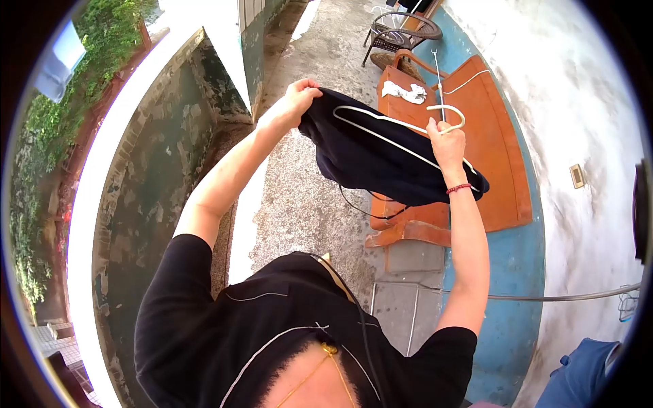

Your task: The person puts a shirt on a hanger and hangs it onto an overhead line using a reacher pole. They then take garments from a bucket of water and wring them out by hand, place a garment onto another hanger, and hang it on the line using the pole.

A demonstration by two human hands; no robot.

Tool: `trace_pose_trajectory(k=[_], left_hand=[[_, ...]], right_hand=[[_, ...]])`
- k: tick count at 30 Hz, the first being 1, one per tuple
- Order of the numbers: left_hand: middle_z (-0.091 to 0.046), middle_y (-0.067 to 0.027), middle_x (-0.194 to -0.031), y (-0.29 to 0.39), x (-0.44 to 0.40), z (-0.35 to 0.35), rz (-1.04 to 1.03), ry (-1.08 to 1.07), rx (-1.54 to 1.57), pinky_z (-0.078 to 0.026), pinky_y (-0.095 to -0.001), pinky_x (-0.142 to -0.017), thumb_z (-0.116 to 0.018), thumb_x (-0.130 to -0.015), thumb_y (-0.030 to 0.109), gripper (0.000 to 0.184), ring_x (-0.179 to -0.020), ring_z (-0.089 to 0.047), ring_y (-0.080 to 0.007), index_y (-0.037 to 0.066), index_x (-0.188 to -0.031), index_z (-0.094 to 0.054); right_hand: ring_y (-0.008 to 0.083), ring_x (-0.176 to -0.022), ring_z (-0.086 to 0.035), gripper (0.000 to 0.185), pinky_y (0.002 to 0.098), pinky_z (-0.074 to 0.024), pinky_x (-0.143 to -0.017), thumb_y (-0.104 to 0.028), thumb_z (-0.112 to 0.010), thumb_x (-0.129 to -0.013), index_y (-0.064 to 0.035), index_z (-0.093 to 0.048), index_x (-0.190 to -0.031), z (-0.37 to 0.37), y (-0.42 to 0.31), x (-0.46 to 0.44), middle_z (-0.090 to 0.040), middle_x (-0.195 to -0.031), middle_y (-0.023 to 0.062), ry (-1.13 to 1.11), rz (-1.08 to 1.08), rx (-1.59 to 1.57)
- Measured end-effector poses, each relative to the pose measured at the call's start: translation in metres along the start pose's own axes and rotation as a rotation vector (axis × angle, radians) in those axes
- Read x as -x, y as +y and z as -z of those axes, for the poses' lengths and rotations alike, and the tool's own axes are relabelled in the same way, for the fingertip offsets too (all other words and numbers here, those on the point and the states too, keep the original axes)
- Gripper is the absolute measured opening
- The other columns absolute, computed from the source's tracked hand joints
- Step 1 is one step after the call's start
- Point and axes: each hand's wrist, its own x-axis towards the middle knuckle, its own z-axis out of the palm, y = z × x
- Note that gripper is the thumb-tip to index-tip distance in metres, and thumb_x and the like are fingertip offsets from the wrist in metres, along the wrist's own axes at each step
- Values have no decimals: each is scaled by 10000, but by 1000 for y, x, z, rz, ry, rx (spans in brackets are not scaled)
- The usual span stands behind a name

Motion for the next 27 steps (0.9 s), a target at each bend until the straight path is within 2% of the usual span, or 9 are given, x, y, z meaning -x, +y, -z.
trace_pose_trajectory(k=[2,3,8,10,16,18,19,23,27], left_hand=[[-559,-12,-696,11,-29,-13,-72,67,29,-423,-240,-557,-580,-753,28,70,-635,-520,-97,51,-819,-586],[-563,-12,-702,13,-51,-15,-167,98,-2,-423,-235,-565,-584,-751,31,74,-639,-520,-95,46,-823,-589],[-577,-17,-729,51,-142,-17,-446,263,-134,-424,-212,-593,-600,-755,69,122,-669,-532,-88,41,-873,-612],[-576,-16,-732,69,-174,-23,-465,306,-136,-418,-207,-588,-600,-755,75,130,-657,-521,-82,41,-880,-615],[-537,33,-663,121,-250,-54,-711,374,-476,-375,-202,-560,-607,-746,102,136,-609,-468,-50,25,-857,-599],[-568,-35,-660,119,-260,-66,-781,439,-734,-426,-254,-602,-611,-703,71,159,-619,-536,-130,4,-843,-577],[-587,-60,-701,110,-267,-69,-794,391,-811,-441,-285,-625,-612,-703,72,161,-656,-562,-175,3,-844,-572],[-605,-134,-851,38,-271,-96,-721,-100,-1055,-478,-361,-691,-628,-733,133,185,-804,-603,-265,24,-874,-577],[-606,-135,-856,13,-314,-101,-559,-618,-1240,-489,-383,-712,-597,-776,133,173,-831,-601,-276,25,-910,-598]], right_hand=[[339,-423,-451,417,413,-325,-438,-267,-566,-788,12,-468,-495,-27,16,-24,-431,-457,187,10,-27,-22],[226,-374,-321,411,365,-284,-407,-238,-582,-797,19,-440,-509,-44,31,-38,-335,-432,157,62,23,-76],[92,-423,-314,440,312,-265,-417,-227,-564,-820,20,-399,-494,-104,71,-112,-312,-433,44,65,43,-315],[262,-397,-442,405,372,-326,-427,-249,-561,-805,21,-489,-513,-125,91,-150,-422,-448,165,6,64,-359],[382,-524,-527,369,434,-410,-486,-292,-545,-805,-26,-553,-549,-193,130,-264,-506,-524,194,61,206,-130],[384,-524,-525,383,433,-412,-498,-310,-550,-797,-25,-548,-542,-205,149,-302,-510,-531,196,81,144,-140],[296,-408,-441,456,391,-324,-441,-311,-569,-800,13,-454,-499,-217,162,-322,-403,-457,178,138,123,-239],[127,-421,-475,424,300,-366,-446,-334,-594,-787,-26,-549,-500,-253,201,-379,-500,-440,35,-32,-146,-412],[213,-456,-537,459,348,-402,-491,-409,-592,-765,-28,-559,-512,-297,212,-407,-518,-458,84,-140,-139,-458]])
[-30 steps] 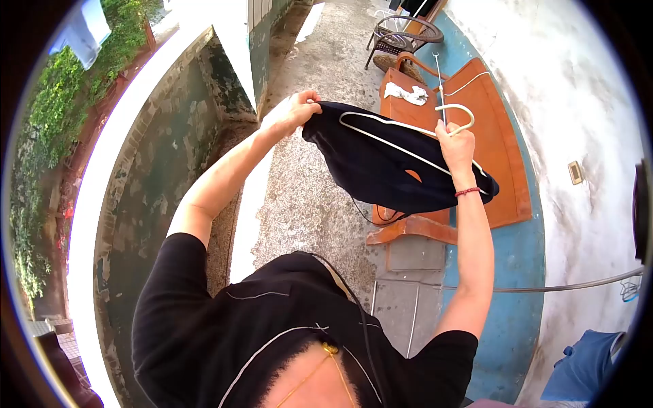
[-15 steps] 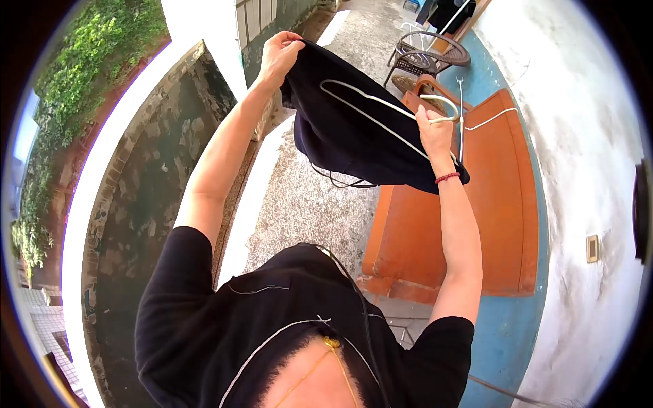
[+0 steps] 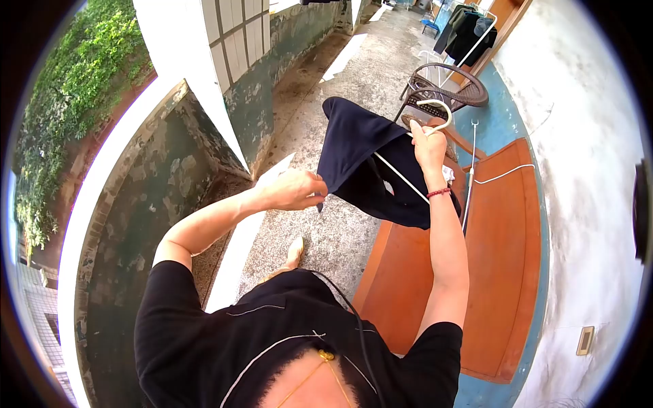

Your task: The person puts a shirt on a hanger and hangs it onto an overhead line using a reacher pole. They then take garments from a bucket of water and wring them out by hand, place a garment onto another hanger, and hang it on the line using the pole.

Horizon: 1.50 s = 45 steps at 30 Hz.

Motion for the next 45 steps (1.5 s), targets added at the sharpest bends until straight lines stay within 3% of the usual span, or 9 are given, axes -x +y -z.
trace_pose_trajectory(k=[6,7,9,13,14,21,37,39,45], left_hand=[[-583,-141,-862,-108,-142,59,-167,864,-373,-401,-425,-823,-592,-779,127,177,-815,-568,-332,9,-906,-553],[-583,-141,-862,-131,-159,62,-173,857,-359,-401,-425,-823,-592,-779,127,177,-815,-568,-332,9,-906,-553],[-582,-150,-797,-166,-196,66,-123,313,-185,-423,-426,-752,-575,-795,157,151,-783,-565,-341,26,-866,-554],[-570,-148,-726,-198,-236,69,-149,392,-87,-443,-416,-636,-558,-817,184,147,-734,-558,-338,37,-819,-549],[-570,-148,-726,-203,-242,67,-161,378,-76,-443,-416,-636,-558,-817,184,147,-734,-558,-338,37,-819,-549],[-557,-154,-720,-242,-277,57,-167,334,-53,-444,-402,-618,-554,-827,172,149,-714,-551,-341,24,-815,-549],[-527,-139,-679,-241,-415,72,-41,558,-310,-443,-393,-540,-573,-817,136,164,-636,-553,-324,26,-732,-485],[-539,-154,-680,-233,-432,82,15,639,-288,-441,-394,-537,-576,-815,127,134,-635,-554,-338,17,-763,-520],[-564,-178,-703,-228,-453,91,240,706,-170,-439,-366,-561,-574,-821,130,133,-651,-563,-345,-2,-829,-574]], right_hand=[[134,-416,-448,445,302,-351,-444,-361,-618,-785,-20,-545,-508,-41,13,-55,-464,-425,51,-92,73,-70],[108,-421,-427,426,283,-342,-444,-337,-636,-778,-18,-544,-512,-46,16,-66,-448,-420,35,-104,64,-110],[91,-452,-429,341,265,-343,-455,-297,-651,-766,-19,-574,-585,-48,29,-90,-470,-465,20,-154,53,-113],[37,-616,-459,170,208,-386,-552,-122,-645,-766,-15,-615,-894,-31,64,-125,-534,-724,-51,-393,-20,-293],[65,-611,-492,325,210,-396,-568,-114,-620,-723,-15,-591,-1031,-26,76,-134,-582,-761,16,-455,-29,-277],[85,-689,-556,271,219,-446,-638,-87,-609,-744,32,-611,-988,-30,140,-171,-631,-805,40,-781,-362,-379],[71,-683,-551,68,198,-440,-641,25,-613,-739,-1,-637,-797,56,185,-336,-623,-765,31,-62,376,-166],[176,-784,-588,184,272,-464,-682,-52,-639,-720,-40,-625,-903,60,208,-348,-617,-866,90,113,452,-171],[249,-960,-568,492,340,-457,-791,-190,-708,-708,15,-518,-1114,7,358,-366,-578,-1065,161,166,11,-229]])
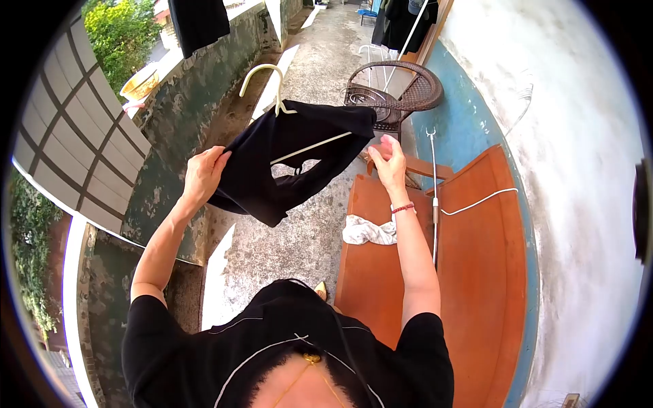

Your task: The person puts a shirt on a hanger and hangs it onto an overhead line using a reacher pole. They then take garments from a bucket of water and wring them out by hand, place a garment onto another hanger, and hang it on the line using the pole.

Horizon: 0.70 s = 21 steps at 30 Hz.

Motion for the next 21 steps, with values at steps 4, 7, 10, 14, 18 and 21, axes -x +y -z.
trace_pose_trajectory(k=[4,7,10,14,18,21], left_hand=[[-561,-184,-695,3,-4,-10,65,-21,-20,-435,-367,-571,-578,-818,127,136,-652,-563,-345,-8,-834,-573],[-561,-185,-695,-8,-5,-21,72,-23,-50,-433,-373,-567,-576,-819,127,133,-656,-561,-351,-4,-833,-574],[-541,-183,-669,-34,1,-33,71,-15,-79,-418,-361,-545,-570,-825,128,136,-611,-537,-341,-7,-828,-567],[-542,-187,-667,-53,14,-58,154,-81,-88,-415,-343,-534,-556,-846,152,156,-582,-540,-333,-3,-838,-574],[-535,-198,-651,-54,33,-95,221,-180,-73,-402,-375,-515,-556,-846,163,169,-582,-533,-362,-4,-823,-562],[-527,-196,-642,-53,48,-123,200,-262,-85,-391,-370,-502,-552,-848,155,165,-560,-525,-353,-9,-834,-564]], right_hand=[[288,-854,-598,380,362,-463,-730,-199,-684,-719,2,-564,-1019,-39,27,-16,-621,-915,164,-5,-33,17],[215,-676,-588,149,330,-449,-595,-128,-634,-727,-5,-550,-738,-54,36,-21,-599,-778,136,128,-21,115],[254,-610,-546,145,351,-432,-571,-101,-617,-711,-12,-505,-689,-51,38,-15,-544,-675,114,223,140,302],[351,-657,-523,157,419,-422,-581,-73,-604,-729,-25,-456,-753,-54,32,21,-503,-725,149,79,146,330],[295,-591,-550,58,388,-460,-506,-1,-461,-763,-34,-423,-793,-68,36,87,-445,-778,142,-105,198,462],[268,-587,-547,55,340,-472,-512,-24,-533,-747,-26,-494,-785,-50,50,137,-486,-801,112,-183,293,227]])
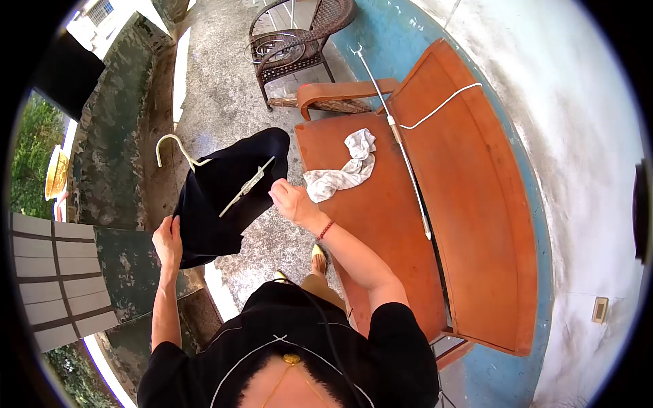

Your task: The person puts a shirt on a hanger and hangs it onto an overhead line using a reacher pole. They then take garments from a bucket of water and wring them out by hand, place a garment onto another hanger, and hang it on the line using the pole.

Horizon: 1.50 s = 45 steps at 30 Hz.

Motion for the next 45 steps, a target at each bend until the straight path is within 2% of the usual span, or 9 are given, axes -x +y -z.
trace_pose_trajectory(k=[5,12,20,25,29,37,40,43,45], left_hand=[[-521,-176,-620,19,-2,-38,46,-25,22,-389,-337,-497,-554,-839,115,131,-523,-513,-303,-16,-846,-566],[-503,-144,-598,32,-8,-85,124,6,-32,-382,-300,-500,-559,-829,82,96,-494,-469,-238,-13,-834,-561],[-571,-176,-662,46,-27,-124,213,-46,-109,-436,-340,-541,-592,-802,101,115,-601,-581,-307,-12,-817,-584],[-571,-182,-660,41,-35,-136,239,-38,-123,-443,-360,-543,-597,-806,151,160,-615,-577,-334,-8,-811,-591],[-570,-176,-644,34,-44,-137,315,-2,-85,-439,-336,-531,-601,-811,173,183,-580,-579,-283,-10,-815,-596],[-534,-151,-576,-14,-60,-151,246,49,-50,-399,-305,-478,-605,-807,151,168,-484,-517,-212,-15,-787,-590],[-543,-153,-584,-51,-67,-166,214,44,-24,-406,-298,-488,-608,-801,138,156,-499,-538,-209,-16,-791,-590],[-553,-156,-605,-85,-83,-184,229,36,-12,-414,-298,-502,-612,-799,143,158,-521,-551,-220,-13,-803,-593],[-558,-159,-615,-94,-106,-186,248,13,0,-417,-300,-508,-612,-800,152,165,-532,-556,-228,-12,-810,-596]], right_hand=[[272,-695,-597,123,355,-469,-596,-121,-588,-779,-23,-565,-850,39,140,134,-584,-788,133,135,-679,103],[333,-1225,-360,646,370,-288,-1031,-211,-662,-720,68,-394,-1237,139,359,290,-401,-1282,250,27,-1459,479],[352,-1281,-259,778,391,-201,-1079,-151,-642,-672,74,-260,-1312,168,491,308,-269,-1367,260,-103,-1441,619],[339,-1071,-477,545,423,-468,-839,-27,-484,-770,-56,-340,-1294,153,504,296,-343,-1286,130,-159,-1591,953],[322,-1002,-494,367,476,-431,-796,-261,-462,-855,-28,-510,-1134,151,486,256,-514,-1125,155,-263,-1461,1085],[330,-1147,-423,552,554,-390,-850,-248,-537,-785,-175,-370,-1307,119,551,260,-454,-1217,184,-40,-1375,924],[342,-933,-551,339,448,-460,-769,-245,-580,-769,-22,-532,-1021,116,545,257,-605,-959,147,-220,-1565,820],[359,-703,-581,379,438,-460,-641,-318,-614,-766,43,-533,-848,74,535,269,-595,-748,214,-81,-1273,596],[404,-639,-543,411,447,-424,-578,-334,-594,-799,69,-522,-758,58,484,228,-561,-668,236,-29,-1560,163]])
